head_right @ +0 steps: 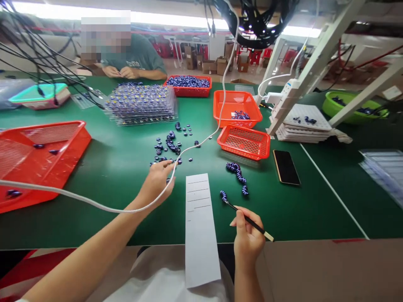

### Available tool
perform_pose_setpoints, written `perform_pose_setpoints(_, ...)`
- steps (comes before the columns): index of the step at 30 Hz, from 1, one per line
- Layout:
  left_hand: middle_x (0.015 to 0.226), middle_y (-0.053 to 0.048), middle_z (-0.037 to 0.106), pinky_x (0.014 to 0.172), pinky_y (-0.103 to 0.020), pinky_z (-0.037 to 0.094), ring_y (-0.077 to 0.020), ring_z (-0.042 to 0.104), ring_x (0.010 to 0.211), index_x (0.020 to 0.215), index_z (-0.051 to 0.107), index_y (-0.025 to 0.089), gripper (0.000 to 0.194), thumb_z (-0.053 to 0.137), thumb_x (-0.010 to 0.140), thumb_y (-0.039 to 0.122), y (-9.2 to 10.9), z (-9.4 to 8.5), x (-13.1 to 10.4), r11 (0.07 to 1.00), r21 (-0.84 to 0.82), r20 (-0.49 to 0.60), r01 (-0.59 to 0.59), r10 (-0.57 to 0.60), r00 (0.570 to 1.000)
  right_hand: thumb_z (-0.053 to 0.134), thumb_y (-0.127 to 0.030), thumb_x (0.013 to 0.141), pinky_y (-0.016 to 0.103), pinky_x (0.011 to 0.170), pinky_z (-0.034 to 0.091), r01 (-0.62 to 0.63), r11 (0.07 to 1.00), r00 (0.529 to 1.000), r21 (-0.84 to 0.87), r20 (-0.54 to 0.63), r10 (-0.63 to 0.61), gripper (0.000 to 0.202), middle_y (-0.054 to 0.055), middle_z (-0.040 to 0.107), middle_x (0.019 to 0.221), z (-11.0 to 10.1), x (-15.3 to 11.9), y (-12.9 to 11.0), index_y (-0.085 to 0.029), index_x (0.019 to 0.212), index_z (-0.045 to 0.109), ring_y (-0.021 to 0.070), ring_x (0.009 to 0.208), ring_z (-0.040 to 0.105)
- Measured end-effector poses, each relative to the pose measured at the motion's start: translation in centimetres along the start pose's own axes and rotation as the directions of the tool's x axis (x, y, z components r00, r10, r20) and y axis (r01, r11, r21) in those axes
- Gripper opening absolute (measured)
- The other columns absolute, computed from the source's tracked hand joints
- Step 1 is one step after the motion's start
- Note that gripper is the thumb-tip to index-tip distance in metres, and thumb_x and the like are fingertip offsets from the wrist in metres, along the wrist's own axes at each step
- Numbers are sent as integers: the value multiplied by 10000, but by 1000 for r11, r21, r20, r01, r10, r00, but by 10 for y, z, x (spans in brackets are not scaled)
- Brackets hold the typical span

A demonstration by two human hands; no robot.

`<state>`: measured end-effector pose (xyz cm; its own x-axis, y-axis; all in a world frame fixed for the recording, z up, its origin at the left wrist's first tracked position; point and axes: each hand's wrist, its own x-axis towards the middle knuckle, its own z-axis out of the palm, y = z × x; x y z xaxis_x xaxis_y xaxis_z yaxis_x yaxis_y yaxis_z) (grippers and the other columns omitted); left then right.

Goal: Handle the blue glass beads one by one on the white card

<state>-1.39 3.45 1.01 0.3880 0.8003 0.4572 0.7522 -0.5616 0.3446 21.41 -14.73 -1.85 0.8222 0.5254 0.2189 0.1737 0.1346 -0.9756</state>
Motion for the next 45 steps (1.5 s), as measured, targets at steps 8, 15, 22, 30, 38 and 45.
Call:
perform_pose_setpoints(8,1129,-131,625,815,-398,569,-248,586,968,1162,622,155,285,644,878,179,110,39,-15,847,-370,320,-382,502,804,721,-331,852,265,556,513,-4,996,998,84,-60,9,177,35,705,865,-1,-3,4,-172,896,657,93,533,602)
perform_pose_setpoints(15,1040,-112,587,734,-337,564,-233,593,921,974,645,144,94,615,887,163,123,51,-2,913,-274,451,-303,400,798,725,-319,846,252,501,488,-8,994,997,109,-75,16,167,40,716,874,-2,-5,4,-177,883,647,98,516,605)
perform_pose_setpoints(22,1024,-93,642,727,-297,565,-189,655,839,1014,656,154,243,512,859,34,107,46,-8,931,-296,484,-215,341,806,737,-300,840,244,509,495,-1,991,998,131,-56,8,146,32,723,870,1,-5,2,-179,878,666,86,508,605)
perform_pose_setpoints(30,978,-85,706,817,-327,572,-204,681,927,968,656,167,189,504,903,76,98,45,-10,907,-383,376,-176,326,867,752,-311,824,249,509,490,-9,992,999,124,-38,14,161,32,725,846,2,-3,1,-176,871,677,84,499,587)
perform_pose_setpoints(38,932,-68,729,808,-325,554,-208,687,894,982,650,162,117,581,893,132,83,37,-18,907,-416,390,-68,246,888,767,-339,803,261,531,489,-1,998,1000,66,-27,3,199,26,713,794,5,1,1,-169,860,682,93,498,585)
perform_pose_setpoints(45,907,-84,720,740,-313,529,-233,689,873,1065,601,159,172,487,936,170,98,40,-13,945,-314,477,-94,242,845,772,-350,793,261,540,479,-14,1000,999,19,-51,15,212,26,711,804,6,-1,0,-172,863,681,96,504,586)
